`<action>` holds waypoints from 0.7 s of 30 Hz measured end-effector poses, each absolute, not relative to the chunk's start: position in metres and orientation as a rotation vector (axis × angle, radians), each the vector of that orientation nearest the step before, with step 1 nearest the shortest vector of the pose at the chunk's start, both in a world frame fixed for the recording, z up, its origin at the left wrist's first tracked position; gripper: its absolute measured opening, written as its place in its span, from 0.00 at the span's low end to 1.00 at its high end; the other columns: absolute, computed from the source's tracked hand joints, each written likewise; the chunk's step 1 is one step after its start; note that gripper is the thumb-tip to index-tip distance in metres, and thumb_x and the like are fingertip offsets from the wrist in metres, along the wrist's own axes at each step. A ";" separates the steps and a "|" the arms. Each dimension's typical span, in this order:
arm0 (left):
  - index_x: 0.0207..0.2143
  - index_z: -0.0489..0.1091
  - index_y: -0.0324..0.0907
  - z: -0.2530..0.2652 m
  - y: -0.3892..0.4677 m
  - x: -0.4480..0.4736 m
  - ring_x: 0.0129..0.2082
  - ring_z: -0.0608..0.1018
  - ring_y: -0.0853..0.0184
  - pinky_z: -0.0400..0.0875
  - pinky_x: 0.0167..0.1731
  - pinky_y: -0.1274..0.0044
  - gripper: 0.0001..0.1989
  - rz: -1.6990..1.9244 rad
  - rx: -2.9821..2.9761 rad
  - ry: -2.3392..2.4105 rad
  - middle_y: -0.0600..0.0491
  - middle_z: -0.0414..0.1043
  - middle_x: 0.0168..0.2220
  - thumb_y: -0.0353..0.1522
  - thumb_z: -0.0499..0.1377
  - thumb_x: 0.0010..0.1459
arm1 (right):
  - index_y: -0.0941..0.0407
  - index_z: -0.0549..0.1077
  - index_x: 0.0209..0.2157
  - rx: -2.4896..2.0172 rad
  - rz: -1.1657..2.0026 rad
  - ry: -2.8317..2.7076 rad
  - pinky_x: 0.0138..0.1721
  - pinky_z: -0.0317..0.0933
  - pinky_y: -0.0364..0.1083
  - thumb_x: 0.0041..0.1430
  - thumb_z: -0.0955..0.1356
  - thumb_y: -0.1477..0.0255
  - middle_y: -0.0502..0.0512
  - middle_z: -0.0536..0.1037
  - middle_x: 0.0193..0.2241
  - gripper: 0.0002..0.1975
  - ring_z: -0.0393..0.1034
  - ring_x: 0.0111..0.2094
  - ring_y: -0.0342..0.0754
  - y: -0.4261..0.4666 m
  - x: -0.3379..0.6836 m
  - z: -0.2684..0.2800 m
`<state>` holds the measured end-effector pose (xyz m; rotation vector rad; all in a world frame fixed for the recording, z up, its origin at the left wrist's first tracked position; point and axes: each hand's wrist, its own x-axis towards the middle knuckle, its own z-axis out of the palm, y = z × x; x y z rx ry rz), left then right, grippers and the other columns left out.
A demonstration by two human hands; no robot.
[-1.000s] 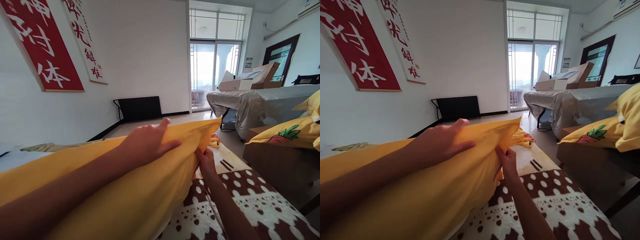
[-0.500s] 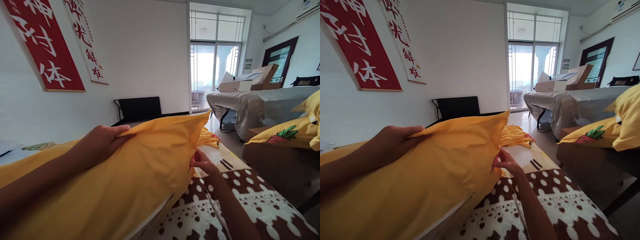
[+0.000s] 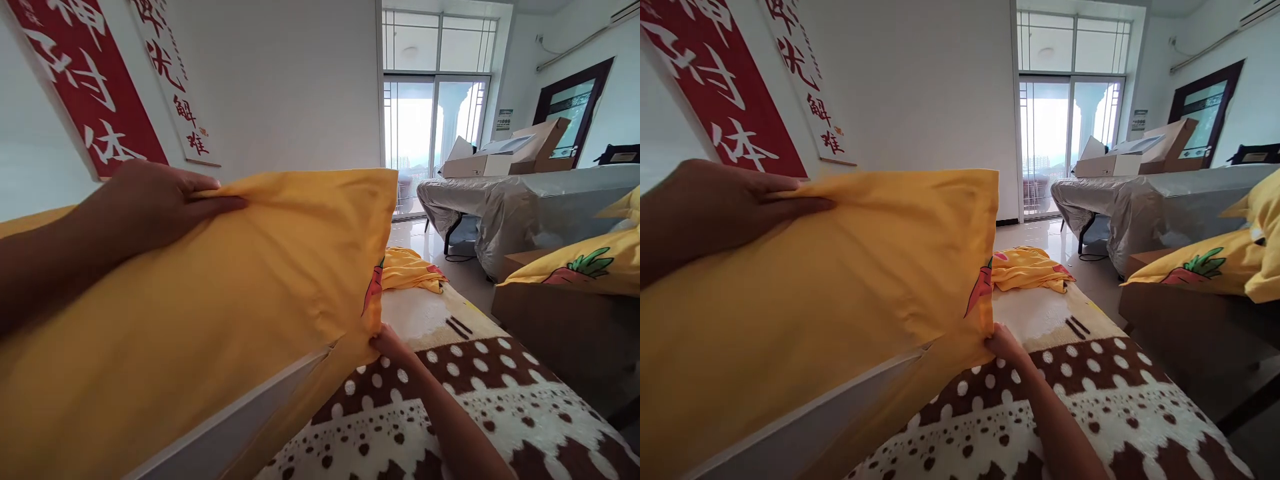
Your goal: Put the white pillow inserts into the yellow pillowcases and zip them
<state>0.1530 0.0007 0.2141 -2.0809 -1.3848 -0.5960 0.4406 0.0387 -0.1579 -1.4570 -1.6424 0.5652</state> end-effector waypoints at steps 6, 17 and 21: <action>0.35 0.73 0.37 0.174 0.019 0.142 0.27 0.68 0.74 0.61 0.34 0.81 0.31 -0.625 -2.076 -1.496 0.61 0.67 0.22 0.55 0.47 0.55 | 0.58 0.72 0.34 -1.659 0.222 -1.359 0.41 0.57 0.47 0.46 0.59 0.83 0.60 0.74 0.36 0.15 0.67 0.39 0.50 0.029 0.456 -0.132; 0.30 0.67 0.35 0.158 0.030 0.166 0.23 0.63 0.75 0.51 0.26 0.86 0.34 -0.377 -2.081 -1.505 0.60 0.62 0.20 0.57 0.41 0.58 | 0.56 0.69 0.40 -0.756 -0.278 -2.406 0.50 0.52 0.47 0.57 0.65 0.66 0.55 0.76 0.34 0.11 0.66 0.42 0.48 -0.056 0.353 -0.087; 0.42 0.66 0.35 0.150 0.026 0.147 0.26 0.68 0.74 0.55 0.28 0.86 0.30 -0.322 -2.182 -1.633 0.61 0.68 0.24 0.53 0.43 0.59 | 0.56 0.71 0.29 -0.903 -0.206 -2.471 0.48 0.52 0.46 0.59 0.66 0.61 0.52 0.76 0.28 0.12 0.69 0.36 0.47 -0.026 0.366 -0.104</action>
